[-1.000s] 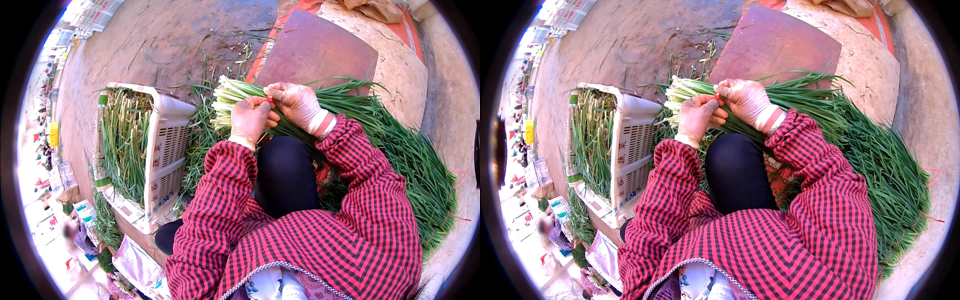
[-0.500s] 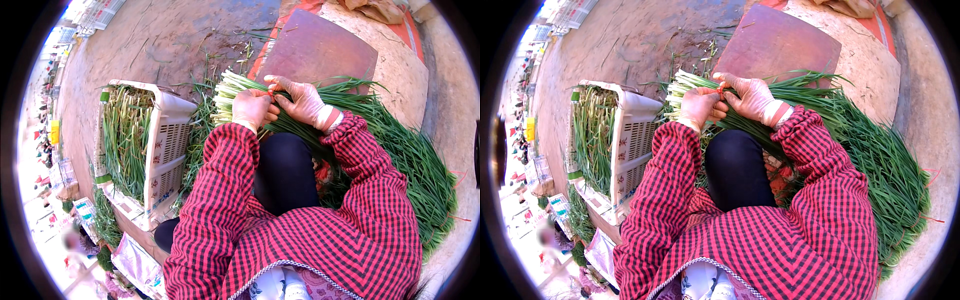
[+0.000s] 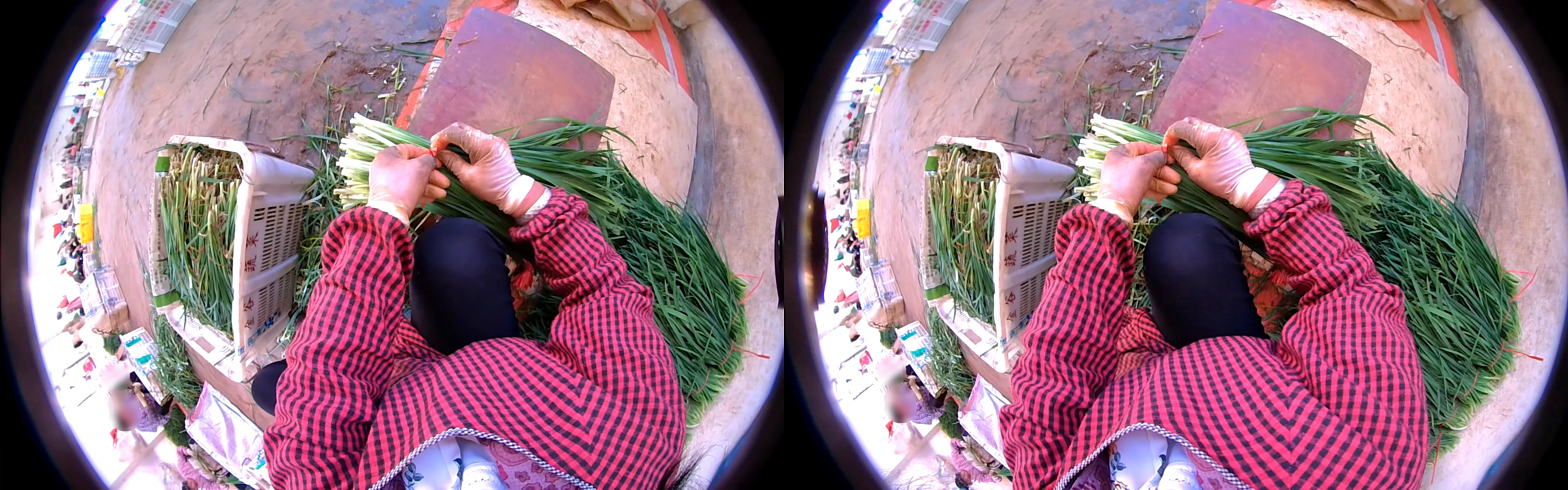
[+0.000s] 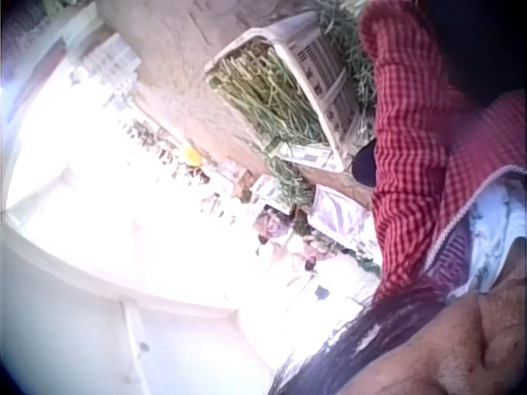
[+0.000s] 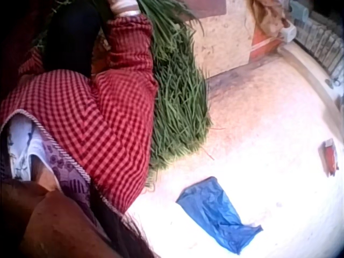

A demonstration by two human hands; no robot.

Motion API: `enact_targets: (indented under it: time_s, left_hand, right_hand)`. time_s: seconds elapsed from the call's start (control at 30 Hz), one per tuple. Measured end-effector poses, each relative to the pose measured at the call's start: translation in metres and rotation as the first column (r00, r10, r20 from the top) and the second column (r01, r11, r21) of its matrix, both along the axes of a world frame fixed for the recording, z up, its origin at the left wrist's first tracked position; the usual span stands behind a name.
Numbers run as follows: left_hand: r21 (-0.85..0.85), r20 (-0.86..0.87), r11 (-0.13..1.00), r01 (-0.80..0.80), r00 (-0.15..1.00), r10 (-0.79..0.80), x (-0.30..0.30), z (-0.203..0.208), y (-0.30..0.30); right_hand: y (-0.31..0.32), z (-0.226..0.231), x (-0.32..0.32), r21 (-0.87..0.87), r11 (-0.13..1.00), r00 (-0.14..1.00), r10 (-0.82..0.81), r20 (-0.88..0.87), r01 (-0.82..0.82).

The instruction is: The person peels and sorts green onions by hand, removes individual stalks from a bundle, and ties a finished bundle together with a red tie.

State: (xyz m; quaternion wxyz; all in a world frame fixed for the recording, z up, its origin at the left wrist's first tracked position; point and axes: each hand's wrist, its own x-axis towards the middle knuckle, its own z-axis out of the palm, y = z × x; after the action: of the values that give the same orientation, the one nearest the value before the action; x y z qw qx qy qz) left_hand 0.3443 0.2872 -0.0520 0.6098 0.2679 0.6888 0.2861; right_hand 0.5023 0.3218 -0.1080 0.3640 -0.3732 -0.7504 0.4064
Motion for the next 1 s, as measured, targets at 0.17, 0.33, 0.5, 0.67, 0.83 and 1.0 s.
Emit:
enact_targets:
  time_s: [0.17,0.33,0.5,0.67,0.83,1.0]
  left_hand:
    - [-0.027,-0.024,1.000,0.010,1.000,-0.011,-0.001,-0.002,0.006]
    - [-0.056,-0.038,0.998,0.021,0.999,-0.023,-0.001,0.001,0.010]
    - [-0.068,-0.074,0.998,0.013,0.997,-0.018,0.000,0.003,0.011]
    - [-0.029,-0.045,0.999,0.042,0.998,-0.043,0.001,0.001,0.011]
    - [-0.024,-0.058,0.999,0.046,0.997,-0.047,-0.003,-0.004,0.008]
    - [-0.027,-0.058,0.998,0.053,0.997,-0.054,-0.001,-0.005,0.011]
  right_hand:
    - [-0.002,0.013,0.002,-0.080,0.996,0.999,0.033,-0.005,-0.034]
    - [0.003,0.008,0.001,0.206,0.975,0.992,0.068,0.106,-0.089]
    - [0.004,0.010,-0.003,0.204,0.976,0.987,0.044,0.157,-0.076]
    - [0.021,-0.009,-0.004,-0.267,0.960,0.982,-0.129,-0.135,0.089]
    - [0.026,-0.006,0.010,-0.555,0.812,0.950,-0.005,-0.314,-0.179]
    - [0.020,-0.007,0.013,-0.294,0.923,0.945,0.166,-0.280,-0.249]
